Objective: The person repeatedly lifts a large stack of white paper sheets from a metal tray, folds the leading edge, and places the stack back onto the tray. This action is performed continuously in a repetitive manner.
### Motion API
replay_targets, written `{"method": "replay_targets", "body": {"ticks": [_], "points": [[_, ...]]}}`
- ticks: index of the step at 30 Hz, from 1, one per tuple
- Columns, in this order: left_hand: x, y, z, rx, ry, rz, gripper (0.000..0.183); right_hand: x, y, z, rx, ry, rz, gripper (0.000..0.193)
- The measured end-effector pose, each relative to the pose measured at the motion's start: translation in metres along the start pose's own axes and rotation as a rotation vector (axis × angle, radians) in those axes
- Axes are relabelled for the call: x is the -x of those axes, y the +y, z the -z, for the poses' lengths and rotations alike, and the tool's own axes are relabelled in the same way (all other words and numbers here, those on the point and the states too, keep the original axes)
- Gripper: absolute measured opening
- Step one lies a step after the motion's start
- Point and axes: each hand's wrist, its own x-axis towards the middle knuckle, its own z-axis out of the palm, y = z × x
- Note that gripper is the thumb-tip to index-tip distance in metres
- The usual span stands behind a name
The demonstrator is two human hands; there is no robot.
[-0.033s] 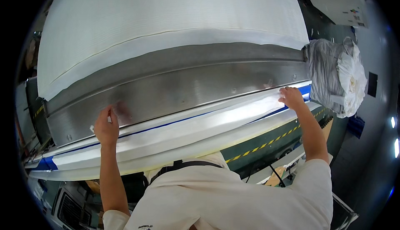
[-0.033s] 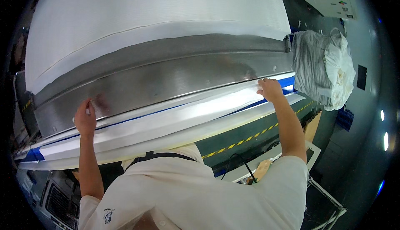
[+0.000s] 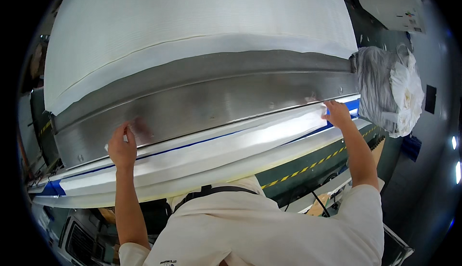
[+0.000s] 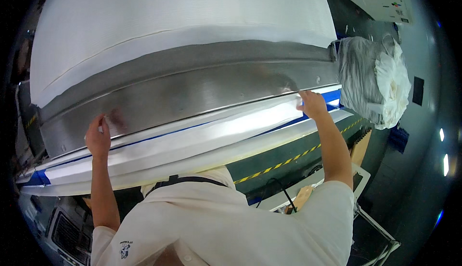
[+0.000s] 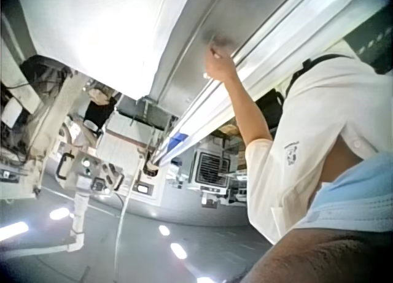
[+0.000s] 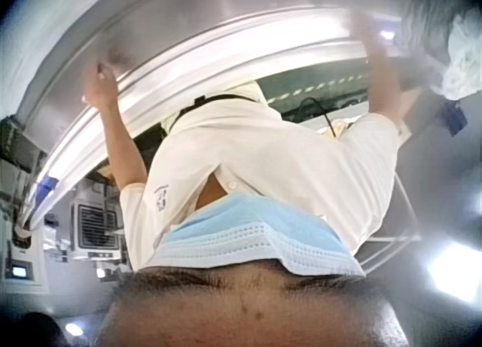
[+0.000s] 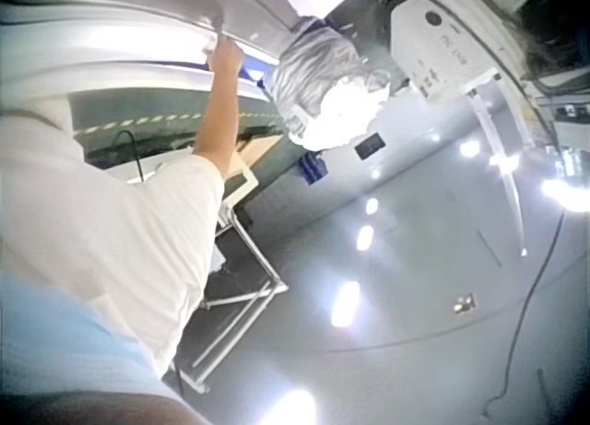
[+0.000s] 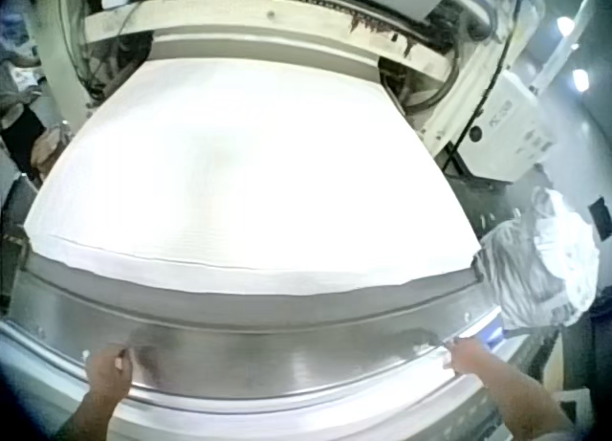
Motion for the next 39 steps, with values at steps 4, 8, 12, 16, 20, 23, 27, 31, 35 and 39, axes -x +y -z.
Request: {"method": "replay_targets", "body": {"ticks": [4, 8, 12, 16, 20, 23, 27, 31, 35, 39], "points": [[0.01, -0.036, -0.008, 0.022, 0.083, 0.116, 0.019, -0.003, -0.002, -0.007, 0.077, -0.187, -0.152, 0.038], [0.02, -0.106, -0.02, 0.056, 0.18, 0.197, 0.024, -0.016, -0.016, -0.006, 0.064, -0.18, -0.183, 0.024], [-0.006, -0.118, -0.016, -0.136, 0.312, 0.101, 0.03, -0.037, -0.089, 0.039, -0.174, -0.011, -0.139, 0.019], [-0.053, -0.119, 0.019, -0.105, 0.392, 0.158, 0.032, -0.072, -0.16, 0.11, -0.312, 0.168, 0.054, 0.017], [-0.073, -0.149, 0.029, -0.131, 0.421, 0.193, 0.034, -0.117, -0.264, 0.179, -0.381, 0.247, 0.333, 0.019], [-0.076, -0.174, 0.023, -0.184, 0.386, 0.209, 0.039, -0.145, -0.379, 0.258, -0.424, 0.189, 0.466, 0.021], [-0.07, -0.188, 0.013, -0.131, 0.391, 0.213, 0.042, -0.185, -0.523, 0.33, -0.571, 0.289, 0.731, 0.021], [-0.078, -0.186, 0.016, -0.043, 0.389, 0.215, 0.042, -0.237, -0.632, 0.389, -0.716, 0.334, 0.834, 0.02], [-0.08, -0.189, 0.019, -0.011, 0.362, 0.239, 0.043, -0.278, -0.705, 0.422, -0.771, 0.418, 0.937, 0.022], [-0.078, -0.196, 0.018, 0.002, 0.345, 0.254, 0.045, -0.294, -0.738, 0.439, -0.723, 0.423, 0.918, 0.021]]}}
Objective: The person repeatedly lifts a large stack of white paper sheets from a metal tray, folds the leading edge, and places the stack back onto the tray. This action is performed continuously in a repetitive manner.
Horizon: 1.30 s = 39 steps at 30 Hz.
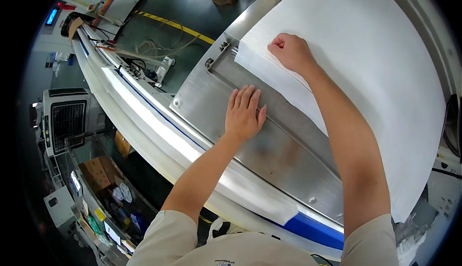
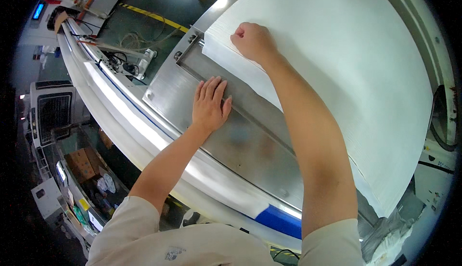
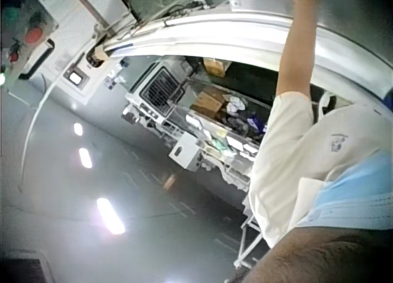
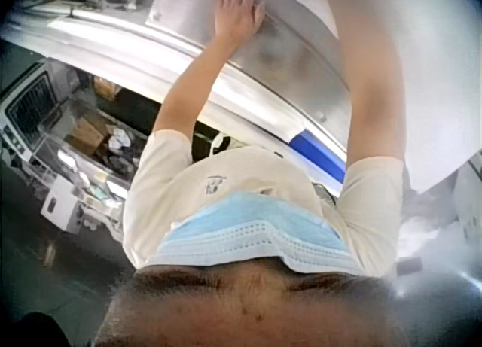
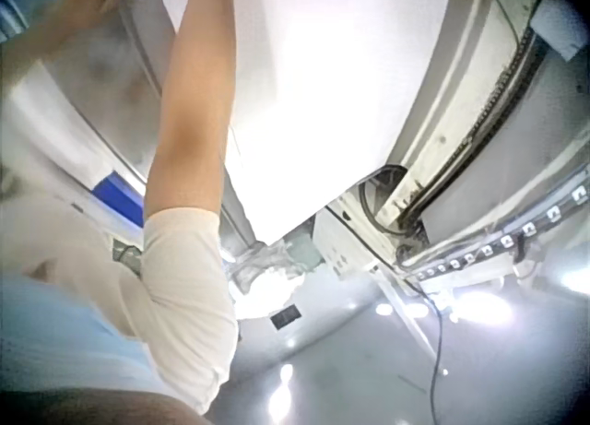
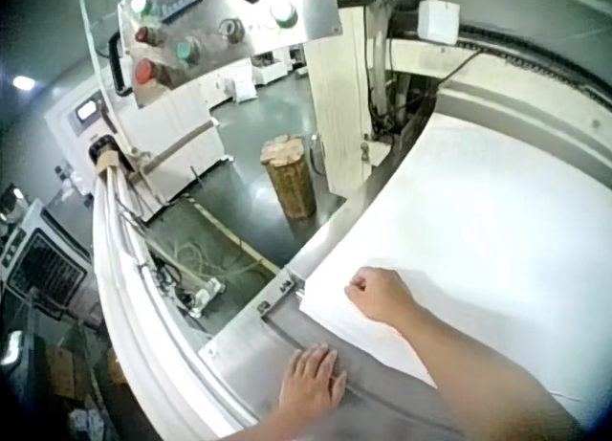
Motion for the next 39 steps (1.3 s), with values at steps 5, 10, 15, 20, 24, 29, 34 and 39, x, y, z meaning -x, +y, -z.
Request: {"method": "replay_targets", "body": {"ticks": [5, 10, 15, 20, 24, 29, 34, 39], "points": [[-0.004, -0.001, -0.001, 0.032, 0.006, -0.012, 0.046, -0.007, 0.004, -0.002, 0.058, 0.036, -0.07, 0.019], [-0.034, -0.014, 0.011, 0.163, 0.017, 0.026, 0.047, -0.005, 0.005, -0.005, 0.125, 0.104, -0.082, 0.018], [-0.109, -0.041, 0.01, -0.044, 0.325, -0.163, 0.048, -0.005, 0.009, -0.006, 0.178, 0.155, -0.06, 0.019], [-0.122, -0.048, 0.004, -0.093, 0.268, -0.26, 0.045, -0.004, 0.011, -0.006, 0.187, 0.181, -0.052, 0.018], [-0.118, -0.053, 0.001, -0.087, 0.309, -0.257, 0.041, -0.004, 0.013, -0.006, 0.186, 0.175, -0.051, 0.018], [-0.109, -0.055, 0.003, -0.075, 0.299, -0.226, 0.037, -0.004, 0.014, -0.005, 0.217, 0.173, -0.046, 0.018], [-0.109, -0.055, 0.004, -0.102, 0.316, -0.252, 0.036, -0.005, 0.018, -0.008, 0.221, 0.195, -0.013, 0.017], [-0.109, -0.055, 0.004, -0.088, 0.311, -0.246, 0.034, -0.005, 0.021, -0.006, 0.218, 0.199, 0.025, 0.017]]}}
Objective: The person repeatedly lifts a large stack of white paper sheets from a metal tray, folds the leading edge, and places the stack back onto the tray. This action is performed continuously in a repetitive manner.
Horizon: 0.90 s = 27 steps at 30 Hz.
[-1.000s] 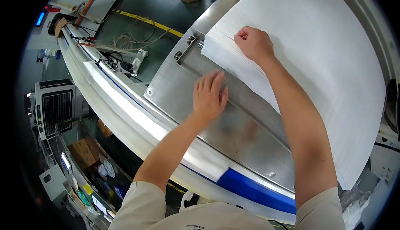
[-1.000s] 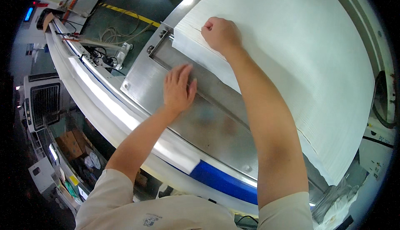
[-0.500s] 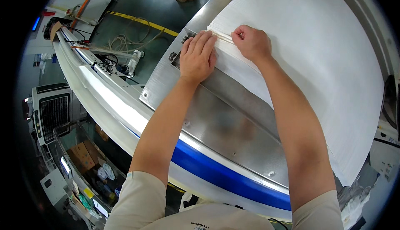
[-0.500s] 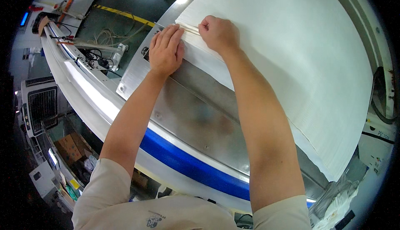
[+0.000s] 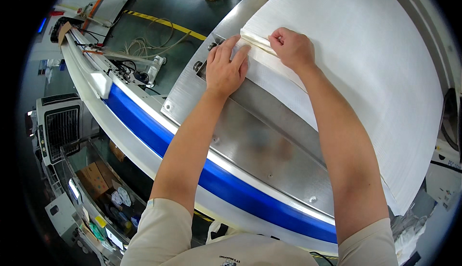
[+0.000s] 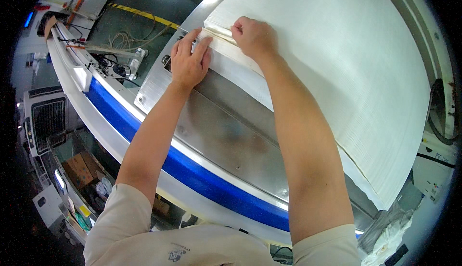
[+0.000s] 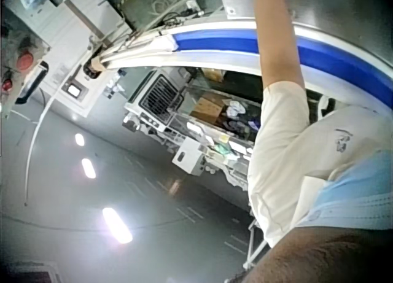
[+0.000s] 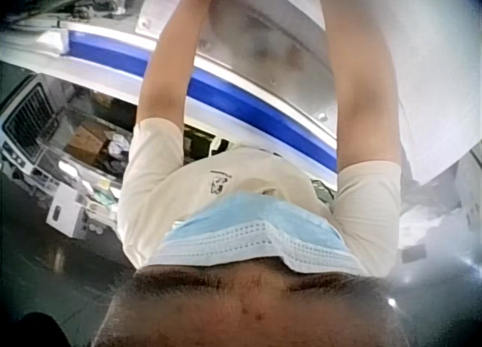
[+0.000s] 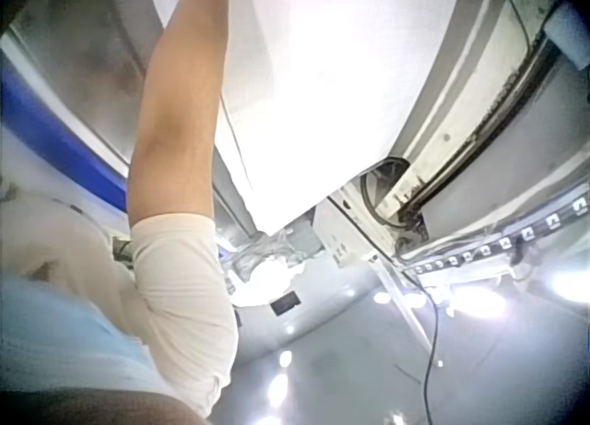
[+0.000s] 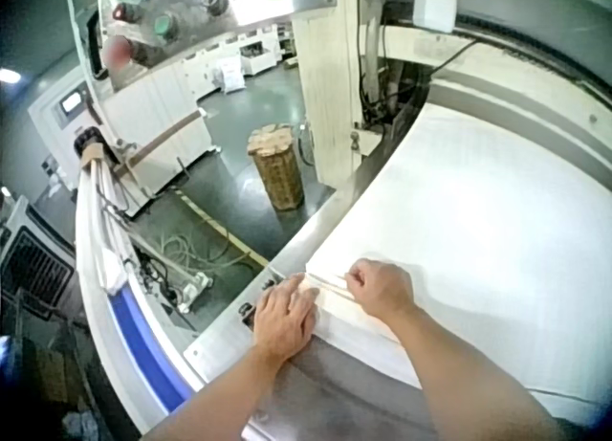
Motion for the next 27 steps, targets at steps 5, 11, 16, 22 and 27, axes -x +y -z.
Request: {"method": "replay_targets", "body": {"ticks": [5, 11, 16, 22, 27], "points": [[0.007, 0.002, 0.007, -0.018, 0.003, 0.018, 0.029, -0.001, 0.004, 0.003, -0.031, -0.002, 0.037, 0.017], [0.012, -0.001, 0.024, -0.028, -0.022, -0.064, 0.027, 0.0, -0.003, 0.007, -0.038, -0.064, -0.023, 0.019], [-0.014, -0.013, 0.039, 0.03, -0.288, -0.217, 0.029, 0.032, -0.017, 0.027, -0.214, -0.059, 0.031, 0.022], [-0.054, 0.009, 0.057, -0.392, -0.894, -0.223, 0.053, 0.176, 0.025, 0.087, 0.256, -0.064, -0.259, 0.029], [-0.087, 0.061, 0.034, -0.579, -1.078, -0.252, 0.041, 0.32, 0.157, 0.184, 0.549, 0.023, -0.548, 0.044]]}}
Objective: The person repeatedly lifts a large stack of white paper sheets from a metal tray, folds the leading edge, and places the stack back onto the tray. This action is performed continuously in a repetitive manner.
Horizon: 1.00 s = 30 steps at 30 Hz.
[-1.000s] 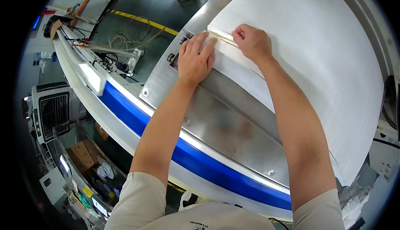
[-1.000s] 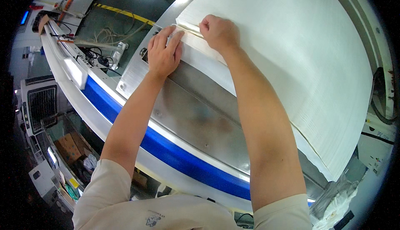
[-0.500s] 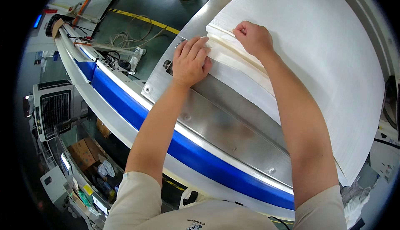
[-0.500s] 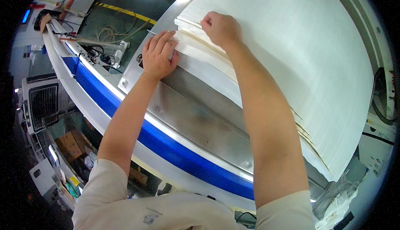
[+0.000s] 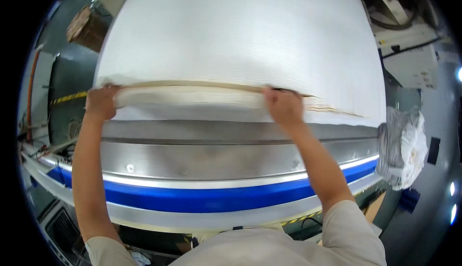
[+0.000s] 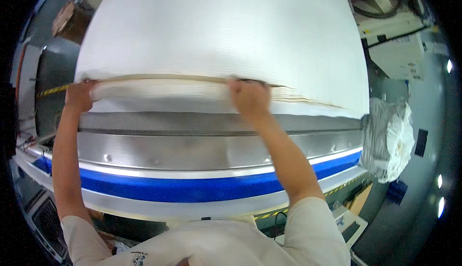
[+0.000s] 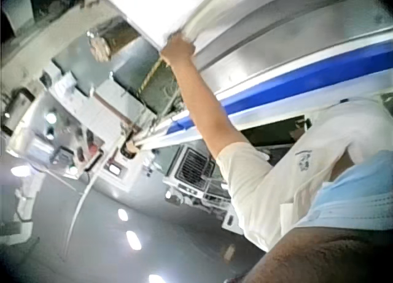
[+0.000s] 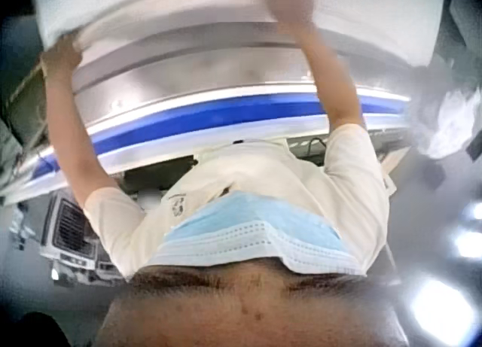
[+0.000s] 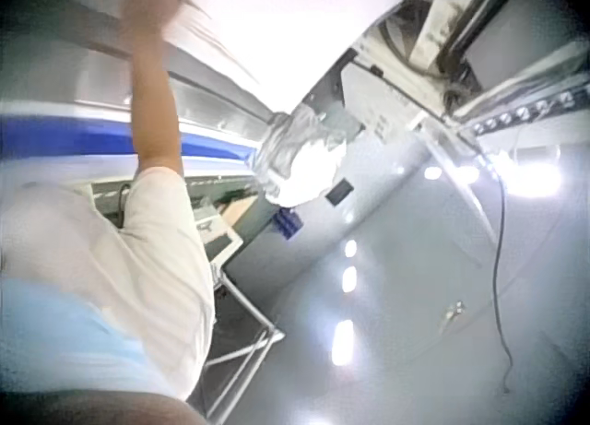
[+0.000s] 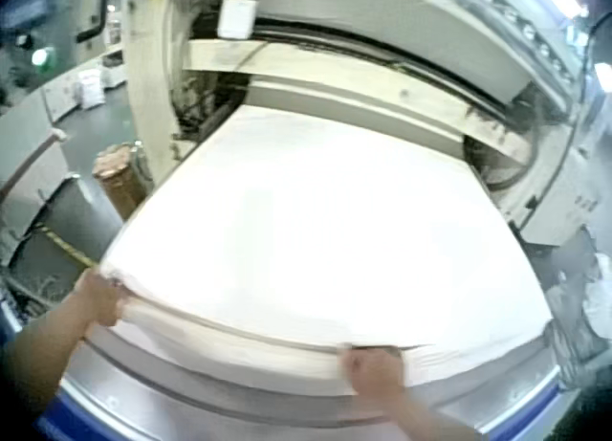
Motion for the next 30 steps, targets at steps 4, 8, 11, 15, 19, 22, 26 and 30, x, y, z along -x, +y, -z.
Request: {"method": "replay_targets", "body": {"ticks": [4, 8, 11, 15, 19, 22, 26, 30], "points": [[-0.03, 0.015, -0.014, -0.213, -0.025, -0.078, 0.032, 0.042, 0.187, 0.023, 0.145, -0.077, -0.231, 0.062], [-0.046, -0.016, -0.055, -0.066, 0.038, 0.027, 0.015, 0.066, 0.326, 0.04, 0.173, -0.003, -0.342, 0.064], [-0.057, -0.032, -0.067, -0.058, 0.072, 0.074, 0.018, 0.071, 0.398, 0.046, 0.302, -0.182, -0.46, 0.072], [-0.062, -0.031, -0.061, -0.11, 0.015, 0.184, 0.026, 0.089, 0.471, 0.06, 0.402, -0.318, -0.537, 0.07], [-0.047, -0.095, -0.087, -0.108, 0.095, 0.111, 0.026, 0.097, 0.566, 0.069, 0.612, -0.62, -0.37, 0.043], [-0.074, -0.035, -0.099, 0.051, 0.02, 0.127, 0.025, 0.119, 0.602, 0.096, 0.525, -0.713, -0.414, 0.03], [-0.028, -0.147, -0.116, -0.341, 0.104, -0.035, 0.026, 0.106, 0.602, 0.052, 0.491, -0.543, -0.522, 0.028], [-0.03, -0.098, -0.106, -0.132, 0.14, 0.156, 0.034, 0.126, 0.601, 0.076, 0.447, -0.45, -0.63, 0.032]]}}
